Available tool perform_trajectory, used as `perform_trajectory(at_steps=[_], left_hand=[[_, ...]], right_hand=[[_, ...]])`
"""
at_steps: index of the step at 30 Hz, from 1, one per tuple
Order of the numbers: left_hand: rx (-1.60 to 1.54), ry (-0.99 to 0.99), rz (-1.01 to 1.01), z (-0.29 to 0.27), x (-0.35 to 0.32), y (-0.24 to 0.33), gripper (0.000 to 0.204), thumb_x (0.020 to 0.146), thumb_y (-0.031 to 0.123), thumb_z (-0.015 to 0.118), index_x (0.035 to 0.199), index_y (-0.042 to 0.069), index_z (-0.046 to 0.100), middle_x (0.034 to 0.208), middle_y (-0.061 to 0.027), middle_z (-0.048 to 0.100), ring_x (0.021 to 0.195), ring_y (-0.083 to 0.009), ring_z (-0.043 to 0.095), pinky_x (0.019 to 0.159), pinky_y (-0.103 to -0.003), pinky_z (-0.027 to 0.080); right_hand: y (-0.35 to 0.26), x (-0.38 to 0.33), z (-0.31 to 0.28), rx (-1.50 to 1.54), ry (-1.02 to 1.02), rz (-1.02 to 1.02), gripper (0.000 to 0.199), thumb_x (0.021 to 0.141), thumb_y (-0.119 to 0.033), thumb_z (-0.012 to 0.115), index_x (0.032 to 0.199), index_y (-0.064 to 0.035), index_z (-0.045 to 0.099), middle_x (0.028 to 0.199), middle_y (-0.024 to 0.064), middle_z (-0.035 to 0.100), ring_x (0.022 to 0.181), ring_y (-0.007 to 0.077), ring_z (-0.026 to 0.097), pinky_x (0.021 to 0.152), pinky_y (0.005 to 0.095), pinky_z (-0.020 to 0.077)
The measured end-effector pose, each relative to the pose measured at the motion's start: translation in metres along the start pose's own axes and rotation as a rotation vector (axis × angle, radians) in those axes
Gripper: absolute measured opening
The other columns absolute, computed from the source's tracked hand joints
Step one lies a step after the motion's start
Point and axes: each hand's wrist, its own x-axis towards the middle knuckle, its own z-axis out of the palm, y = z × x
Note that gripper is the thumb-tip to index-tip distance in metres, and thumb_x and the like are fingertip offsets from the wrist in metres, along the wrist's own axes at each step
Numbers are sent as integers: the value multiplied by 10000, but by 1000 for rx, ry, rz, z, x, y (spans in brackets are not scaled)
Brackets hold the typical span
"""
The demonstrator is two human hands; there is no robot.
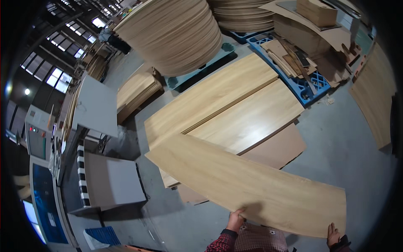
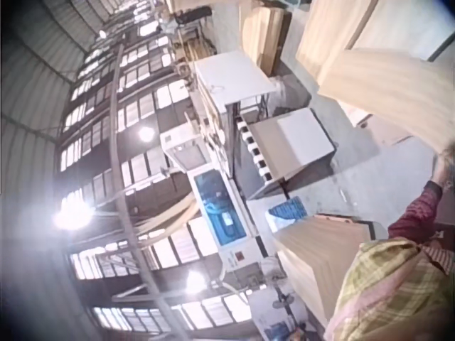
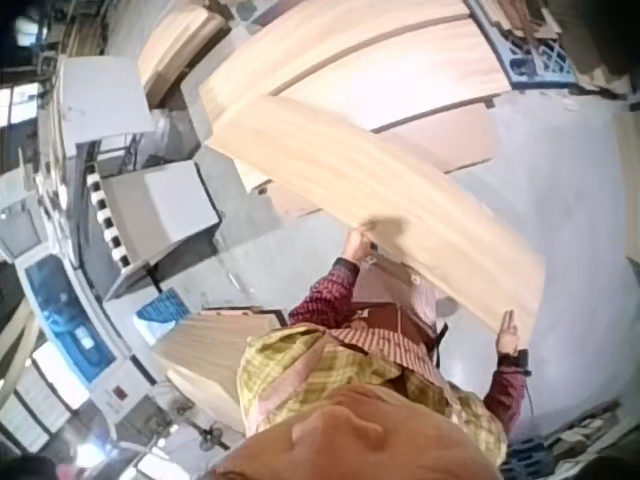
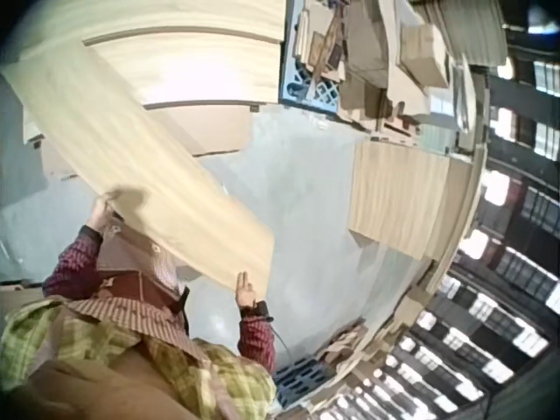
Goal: The recorder is feeding curved wood panels into a drilling or edge-processing machine in a factory.
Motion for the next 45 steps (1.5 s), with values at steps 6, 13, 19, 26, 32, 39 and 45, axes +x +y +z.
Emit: perform_trajectory(at_steps=[6,13,19,26,32,39,45], left_hand=[[-1401,187,-601,27,8,-26,252,813,30,473,1033,-74,538,1038,-144,575,1002,-230,529,902,-306,385],[-1020,254,-422,31,31,-89,252,773,37,561,1008,-52,535,1039,-117,555,1005,-211,510,912,-282,378],[-1503,362,-505,7,91,-70,286,705,19,602,987,-1,555,978,-88,580,965,-220,526,894,-321,393],[-1498,492,-496,6,173,-109,243,704,32,594,945,14,563,953,-81,586,972,-228,523,890,-366,391],[-1521,603,-384,12,250,-101,282,819,131,520,1070,7,493,1080,-102,553,1025,-251,515,890,-364,404],[-1409,513,-591,68,214,-79,353,918,262,401,1199,48,379,1138,-218,514,1042,-343,518,912,-413,406],[-1290,546,-857,105,141,-88,391,922,256,376,1230,22,320,1122,-258,508,998,-361,543,901,-438,414]], right_hand=[[49,83,-82,-73,-116,-114,608,719,-19,472,1296,60,298,1378,208,265,961,326,482,748,380,459],[54,171,-134,-348,119,-234,556,689,-23,526,1222,41,384,1298,192,377,857,279,542,651,335,504],[41,290,-149,-321,237,-65,587,696,-10,505,1259,46,345,1326,198,343,864,269,540,678,348,482],[34,435,-172,-443,312,-53,542,738,-31,482,1260,44,358,1334,167,352,786,227,536,622,325,495],[42,571,-168,-503,511,-13,507,739,-85,483,1235,3,424,1354,130,353,779,183,539,543,291,485],[3,664,-190,-615,454,-292,574,726,-56,512,1258,79,343,1352,206,331,732,178,564,564,290,513],[-14,731,-205,-535,450,-271,609,724,-38,499,1289,70,298,1362,210,313,710,187,566,546,279,506]])
